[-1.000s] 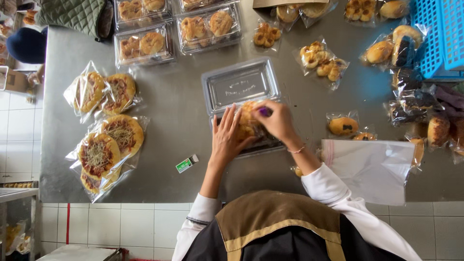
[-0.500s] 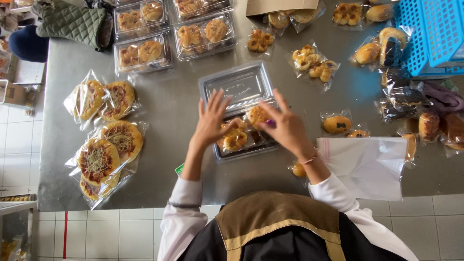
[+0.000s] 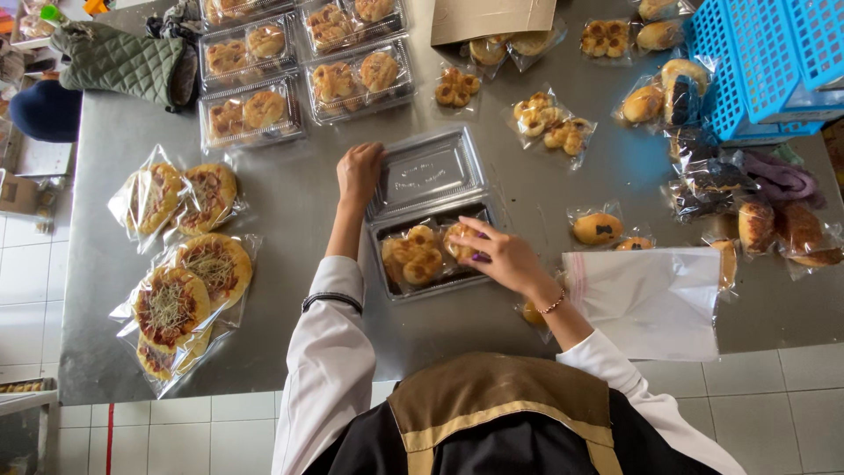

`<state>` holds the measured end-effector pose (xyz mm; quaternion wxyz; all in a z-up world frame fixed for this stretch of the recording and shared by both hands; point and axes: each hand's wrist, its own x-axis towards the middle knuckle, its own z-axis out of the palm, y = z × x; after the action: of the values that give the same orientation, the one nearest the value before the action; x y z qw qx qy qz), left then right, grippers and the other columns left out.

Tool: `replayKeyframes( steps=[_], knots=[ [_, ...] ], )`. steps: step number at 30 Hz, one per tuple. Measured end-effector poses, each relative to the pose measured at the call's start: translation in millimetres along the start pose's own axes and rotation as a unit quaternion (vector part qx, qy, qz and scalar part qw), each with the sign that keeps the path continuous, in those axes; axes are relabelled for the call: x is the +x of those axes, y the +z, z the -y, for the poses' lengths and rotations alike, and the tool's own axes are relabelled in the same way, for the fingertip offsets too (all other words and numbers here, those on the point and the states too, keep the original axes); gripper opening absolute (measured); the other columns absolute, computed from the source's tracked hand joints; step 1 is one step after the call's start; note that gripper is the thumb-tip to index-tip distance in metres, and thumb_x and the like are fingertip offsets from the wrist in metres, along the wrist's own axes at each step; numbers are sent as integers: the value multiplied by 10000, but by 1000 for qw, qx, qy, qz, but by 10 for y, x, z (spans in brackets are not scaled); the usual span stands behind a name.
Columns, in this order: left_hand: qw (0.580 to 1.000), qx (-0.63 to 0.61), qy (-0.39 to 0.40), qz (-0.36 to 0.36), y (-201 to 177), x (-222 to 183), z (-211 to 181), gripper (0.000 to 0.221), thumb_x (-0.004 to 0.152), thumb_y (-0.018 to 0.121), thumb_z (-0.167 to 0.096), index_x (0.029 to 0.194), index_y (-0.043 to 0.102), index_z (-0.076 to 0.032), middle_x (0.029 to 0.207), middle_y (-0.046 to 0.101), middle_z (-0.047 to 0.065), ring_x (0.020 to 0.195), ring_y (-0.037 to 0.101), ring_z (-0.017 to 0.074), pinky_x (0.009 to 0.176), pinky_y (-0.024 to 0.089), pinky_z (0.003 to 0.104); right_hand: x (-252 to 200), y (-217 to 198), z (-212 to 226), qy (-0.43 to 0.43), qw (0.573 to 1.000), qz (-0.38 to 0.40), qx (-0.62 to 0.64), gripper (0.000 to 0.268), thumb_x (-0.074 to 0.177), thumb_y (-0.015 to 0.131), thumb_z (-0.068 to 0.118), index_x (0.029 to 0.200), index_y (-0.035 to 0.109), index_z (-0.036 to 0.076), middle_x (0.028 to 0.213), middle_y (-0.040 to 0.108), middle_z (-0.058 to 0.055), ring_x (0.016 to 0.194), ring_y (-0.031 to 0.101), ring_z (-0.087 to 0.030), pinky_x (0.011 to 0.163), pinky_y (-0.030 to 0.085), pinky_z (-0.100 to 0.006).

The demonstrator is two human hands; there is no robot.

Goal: The person places several baked pastries into clear plastic containers and seals the containers using a hand-held tape dispenser.

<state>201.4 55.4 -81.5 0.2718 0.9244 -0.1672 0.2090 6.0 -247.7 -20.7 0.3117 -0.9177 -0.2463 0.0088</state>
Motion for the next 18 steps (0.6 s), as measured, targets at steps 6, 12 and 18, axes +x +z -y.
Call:
replayKeyframes(
  steps=[6,12,18],
  knots=[
    [994,21,88,-59,-159,34,-76,103,931,713,-155,1001,740,-84,1077,748,67,1001,702,277,841,574,385,-16,-116,127,-17,998,-27,-60,499,808,817,292,1290,695,322,1487,556,18,850,742,-142,693,601,-271],
    [997,-20,57,-53,-657,184,-285,95,862,826,-164,895,775,-91,926,747,47,851,700,207,749,572,339,-16,-71,82,-2,997,16,-72,522,796,803,238,1294,682,338,1515,527,36,832,733,-122,665,602,-253],
    [986,-31,154,-62,-1227,62,-609,130,938,781,-137,1027,742,-50,956,747,61,905,714,229,828,572,363,-62,-87,73,-40,997,-23,-68,480,815,798,313,1284,692,330,1490,549,55,852,717,-94,661,582,-242]
  ],
)
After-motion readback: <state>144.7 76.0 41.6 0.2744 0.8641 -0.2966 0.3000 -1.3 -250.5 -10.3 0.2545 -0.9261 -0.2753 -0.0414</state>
